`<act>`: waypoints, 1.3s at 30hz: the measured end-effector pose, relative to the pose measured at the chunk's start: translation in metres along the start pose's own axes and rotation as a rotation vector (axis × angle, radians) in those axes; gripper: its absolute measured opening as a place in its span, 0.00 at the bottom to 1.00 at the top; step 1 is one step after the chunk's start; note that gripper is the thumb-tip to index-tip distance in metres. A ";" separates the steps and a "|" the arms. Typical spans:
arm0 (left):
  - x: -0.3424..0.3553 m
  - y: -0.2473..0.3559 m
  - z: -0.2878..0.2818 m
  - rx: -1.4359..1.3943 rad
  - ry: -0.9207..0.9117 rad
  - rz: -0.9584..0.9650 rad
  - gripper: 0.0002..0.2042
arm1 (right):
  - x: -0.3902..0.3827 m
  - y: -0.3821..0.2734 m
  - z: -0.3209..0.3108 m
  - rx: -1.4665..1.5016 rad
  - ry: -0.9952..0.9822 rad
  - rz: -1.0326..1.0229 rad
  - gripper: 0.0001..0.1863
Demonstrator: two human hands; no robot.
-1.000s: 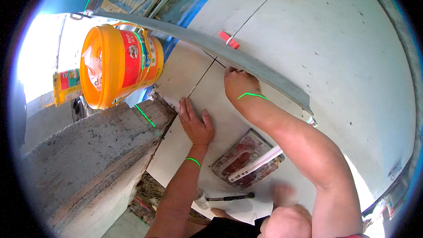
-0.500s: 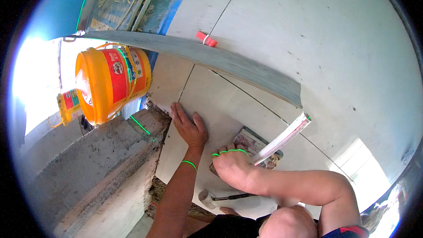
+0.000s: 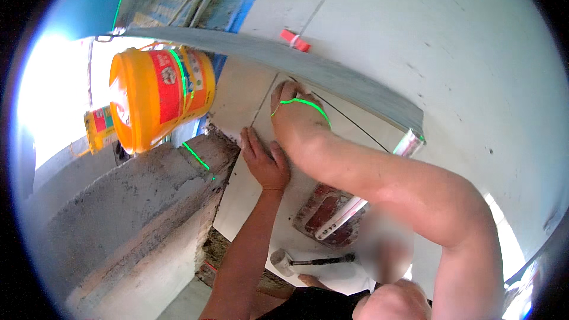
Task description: The person spreads mortar on a floor using a trowel, places a large white floor tile, and taps it with a rubber mallet to level it while aligning it with other tiles.
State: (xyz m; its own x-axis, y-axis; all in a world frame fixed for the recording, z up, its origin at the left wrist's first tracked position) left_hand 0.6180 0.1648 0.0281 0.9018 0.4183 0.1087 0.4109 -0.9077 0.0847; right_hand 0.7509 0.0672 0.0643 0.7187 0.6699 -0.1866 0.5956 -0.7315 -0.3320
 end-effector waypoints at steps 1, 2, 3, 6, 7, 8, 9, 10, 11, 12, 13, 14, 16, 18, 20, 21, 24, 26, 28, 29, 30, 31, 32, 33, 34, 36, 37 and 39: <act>0.004 0.003 -0.002 -0.011 0.017 0.006 0.32 | 0.012 0.000 0.001 -0.104 -0.062 -0.034 0.26; 0.004 0.000 -0.001 -0.015 0.023 0.005 0.32 | 0.019 -0.002 0.005 -0.201 -0.134 -0.072 0.28; 0.003 -0.002 -0.003 -0.020 0.028 0.006 0.32 | 0.024 -0.002 0.008 -0.208 -0.186 -0.051 0.29; 0.000 -0.007 -0.006 -0.030 0.030 -0.006 0.33 | 0.029 0.006 0.018 -0.056 -0.313 0.128 0.28; 0.001 -0.008 -0.006 -0.034 0.023 -0.011 0.33 | 0.032 0.008 0.018 -0.016 -0.320 0.112 0.30; 0.001 -0.008 -0.006 -0.033 0.014 -0.017 0.33 | 0.034 0.010 0.018 0.030 -0.330 0.094 0.32; 0.001 -0.008 -0.006 -0.032 0.005 -0.021 0.33 | 0.033 0.011 0.018 0.076 -0.340 0.077 0.34; 0.001 -0.008 -0.007 -0.033 0.001 -0.027 0.33 | 0.032 0.012 0.017 0.058 -0.346 0.057 0.32; 0.002 -0.005 -0.008 -0.036 -0.005 -0.030 0.33 | 0.030 0.013 0.015 0.040 -0.352 0.041 0.30; 0.003 -0.003 -0.008 -0.040 -0.010 -0.032 0.32 | 0.028 0.013 0.013 0.021 -0.359 0.027 0.28; 0.002 -0.001 -0.007 -0.047 -0.002 -0.024 0.32 | 0.024 0.015 0.007 0.038 -0.337 0.041 0.26; 0.001 -0.003 -0.007 -0.047 0.008 -0.021 0.32 | 0.017 0.011 0.002 0.058 -0.315 0.048 0.23; -0.002 -0.011 -0.009 -0.056 0.022 -0.023 0.32 | -0.011 -0.011 -0.024 0.074 -0.280 -0.057 0.18; -0.003 -0.010 -0.010 -0.091 0.035 -0.022 0.33 | -0.060 -0.029 -0.051 0.108 -0.240 -0.214 0.14; -0.004 -0.009 -0.008 -0.081 0.015 -0.036 0.33 | -0.104 -0.035 -0.058 0.186 -0.179 -0.310 0.12; -0.004 -0.009 -0.008 -0.074 0.006 -0.044 0.34 | -0.124 -0.037 -0.058 0.217 -0.144 -0.354 0.10; -0.001 -0.003 -0.008 -0.122 -0.004 -0.043 0.34 | -0.174 -0.046 -0.064 0.434 0.023 -0.459 0.08; -0.002 -0.004 -0.006 -0.164 0.002 0.010 0.34 | -0.202 -0.055 -0.054 0.522 -0.007 -0.453 0.08; -0.007 -0.009 -0.011 -0.193 0.008 0.060 0.33 | -0.226 -0.068 -0.047 0.651 -0.047 -0.445 0.07; -0.010 -0.008 -0.014 -0.211 0.000 0.086 0.32 | -0.237 -0.075 -0.040 0.681 -0.119 -0.431 0.08; -0.017 -0.011 -0.020 -0.226 -0.007 0.109 0.31 | -0.248 -0.083 -0.034 0.710 -0.193 -0.421 0.09; -0.029 -0.018 -0.020 -0.272 -0.131 0.120 0.30 | -0.259 -0.092 -0.029 0.739 -0.271 -0.415 0.10; -0.041 -0.020 -0.026 -0.322 -0.251 0.132 0.28 | -0.268 -0.096 -0.025 0.772 -0.346 -0.405 0.09; -0.056 -0.016 -0.034 -0.383 -0.376 0.145 0.27 | -0.275 -0.096 -0.021 0.761 -0.430 -0.373 0.09; -0.076 -0.020 -0.044 -0.336 -0.525 0.150 0.25 | -0.282 -0.099 -0.019 0.750 -0.517 -0.345 0.09; -0.120 -0.037 -0.077 -0.252 -0.648 0.252 0.21 | -0.291 -0.097 -0.017 0.688 -0.584 -0.318 0.10; -0.148 -0.055 -0.095 -0.207 -0.628 0.327 0.20 | -0.294 -0.098 -0.011 0.647 -0.581 -0.333 0.10; -0.207 -0.107 -0.134 -0.192 -0.579 0.302 0.19 | -0.299 -0.105 0.004 0.548 -0.608 -0.358 0.12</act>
State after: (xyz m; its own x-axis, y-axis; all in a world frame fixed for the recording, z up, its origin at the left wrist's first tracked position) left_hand 0.3698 0.1794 0.1298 0.9217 0.0145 -0.3876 0.1467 -0.9381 0.3139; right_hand 0.4724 -0.0556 0.1507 0.1155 0.9120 -0.3935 0.3804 -0.4066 -0.8306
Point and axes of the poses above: each hand's wrist, its own x-axis towards the middle knuckle, its own z-axis out of the palm, y = z × x, the point moved 9 cm from there along x, towards the middle knuckle, and after that the axes turned 6 degrees about x, right-handed, at the moved point
